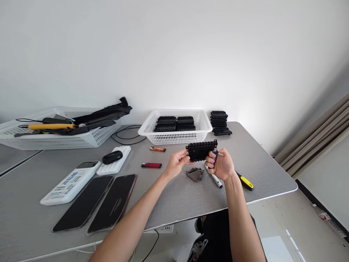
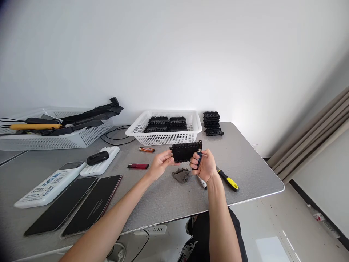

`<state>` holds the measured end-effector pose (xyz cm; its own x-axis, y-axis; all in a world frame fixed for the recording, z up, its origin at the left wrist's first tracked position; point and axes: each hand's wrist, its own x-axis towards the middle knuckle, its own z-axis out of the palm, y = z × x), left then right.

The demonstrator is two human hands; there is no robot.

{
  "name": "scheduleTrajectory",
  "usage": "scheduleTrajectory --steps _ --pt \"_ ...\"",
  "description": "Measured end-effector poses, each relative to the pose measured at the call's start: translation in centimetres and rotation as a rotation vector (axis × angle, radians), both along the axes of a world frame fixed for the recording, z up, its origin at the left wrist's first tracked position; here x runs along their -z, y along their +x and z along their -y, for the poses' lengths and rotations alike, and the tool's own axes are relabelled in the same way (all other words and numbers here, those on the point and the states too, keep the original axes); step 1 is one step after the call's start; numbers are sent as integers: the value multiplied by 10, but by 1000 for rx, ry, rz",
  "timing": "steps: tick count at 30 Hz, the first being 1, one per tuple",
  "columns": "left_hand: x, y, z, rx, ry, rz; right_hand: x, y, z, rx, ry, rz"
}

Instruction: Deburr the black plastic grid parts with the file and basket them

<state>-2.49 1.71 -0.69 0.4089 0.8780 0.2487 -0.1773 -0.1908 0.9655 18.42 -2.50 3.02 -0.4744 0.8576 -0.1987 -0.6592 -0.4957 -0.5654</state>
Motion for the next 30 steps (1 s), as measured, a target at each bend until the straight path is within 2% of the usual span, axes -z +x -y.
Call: scheduleTrajectory --steps 5,20,30 --pt "0 1 0 3 8 16 -1 0 0 -1 3 8" --pt "0 3 2 8 45 -27 4 -36 0 -126 21 106" --pt "1 5 5 -74 150 -142 7 -61 4 -180 87 216"
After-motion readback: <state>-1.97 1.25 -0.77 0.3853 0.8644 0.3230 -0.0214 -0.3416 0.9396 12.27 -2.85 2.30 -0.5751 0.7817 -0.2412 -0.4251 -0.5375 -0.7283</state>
